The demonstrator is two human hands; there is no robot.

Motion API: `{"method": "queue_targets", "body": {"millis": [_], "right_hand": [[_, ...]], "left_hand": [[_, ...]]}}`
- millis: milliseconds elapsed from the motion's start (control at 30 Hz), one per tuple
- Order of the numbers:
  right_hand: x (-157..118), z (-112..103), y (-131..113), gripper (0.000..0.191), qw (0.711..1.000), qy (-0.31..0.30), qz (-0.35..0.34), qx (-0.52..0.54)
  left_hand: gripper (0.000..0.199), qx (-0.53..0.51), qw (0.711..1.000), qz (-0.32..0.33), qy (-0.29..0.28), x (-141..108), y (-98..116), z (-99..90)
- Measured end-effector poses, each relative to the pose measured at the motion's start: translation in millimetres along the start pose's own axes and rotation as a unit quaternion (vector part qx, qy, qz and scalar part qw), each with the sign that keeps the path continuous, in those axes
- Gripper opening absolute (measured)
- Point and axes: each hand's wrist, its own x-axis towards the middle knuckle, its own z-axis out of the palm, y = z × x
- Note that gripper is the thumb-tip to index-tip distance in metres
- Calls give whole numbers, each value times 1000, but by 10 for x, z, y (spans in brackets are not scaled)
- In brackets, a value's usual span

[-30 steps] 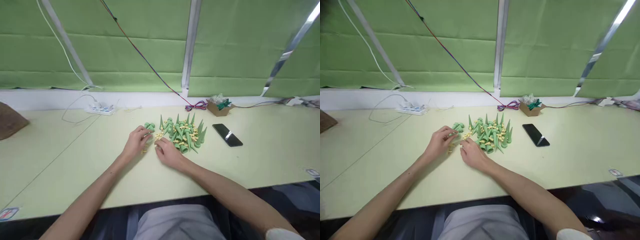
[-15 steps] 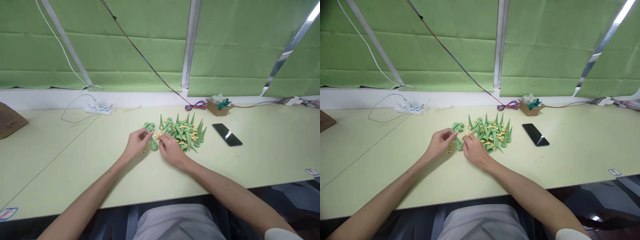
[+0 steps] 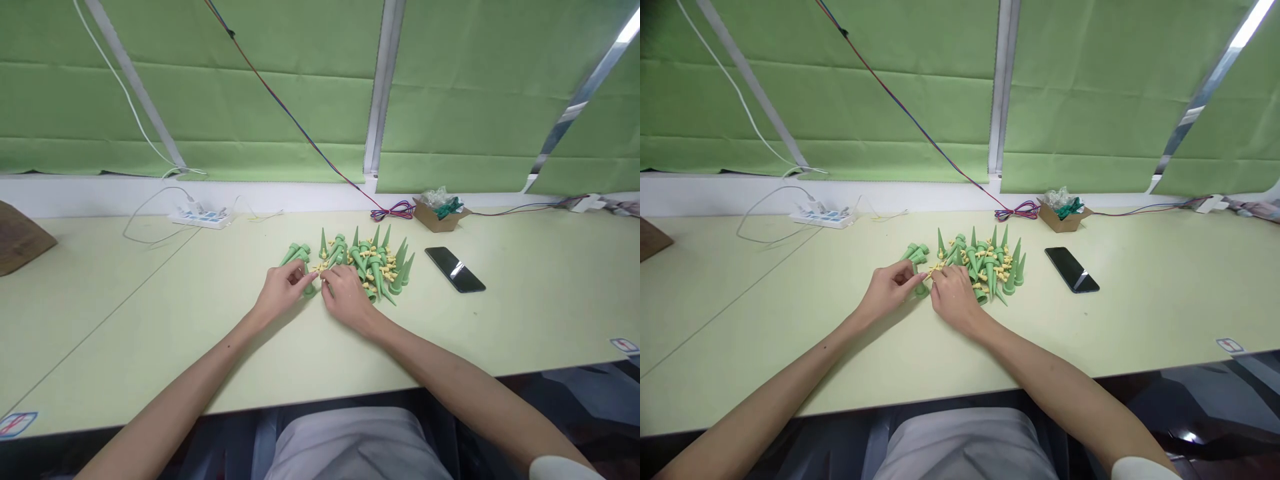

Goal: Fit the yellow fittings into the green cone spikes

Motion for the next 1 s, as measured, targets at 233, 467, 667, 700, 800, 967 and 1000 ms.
{"method": "queue_targets", "body": {"millis": [233,467,667,700,800,967,1000], "right_hand": [[6,-4,-4,18,998,-46,13,-30],[10,-15,-1,19,998,-50,16,-23],[12,-7,17,19,999,-45,14,-8],[12,-4,19,19,999,-41,14,-4],[12,1,24,19,999,-35,17,5],[15,-9,22,19,999,-37,17,1],[16,-13,20,20,999,-38,17,2]], "left_hand": [[38,5,1000,5,-7,-6,-15,15],[30,33,994,1,-107,60,3,-173],[43,104,993,5,-64,129,-69,-378],[39,117,991,1,-68,132,-95,-392],[30,121,986,-21,-113,130,-171,-412],[22,131,978,-39,-158,118,-198,-428],[21,138,976,-44,-163,117,-189,-429]]}}
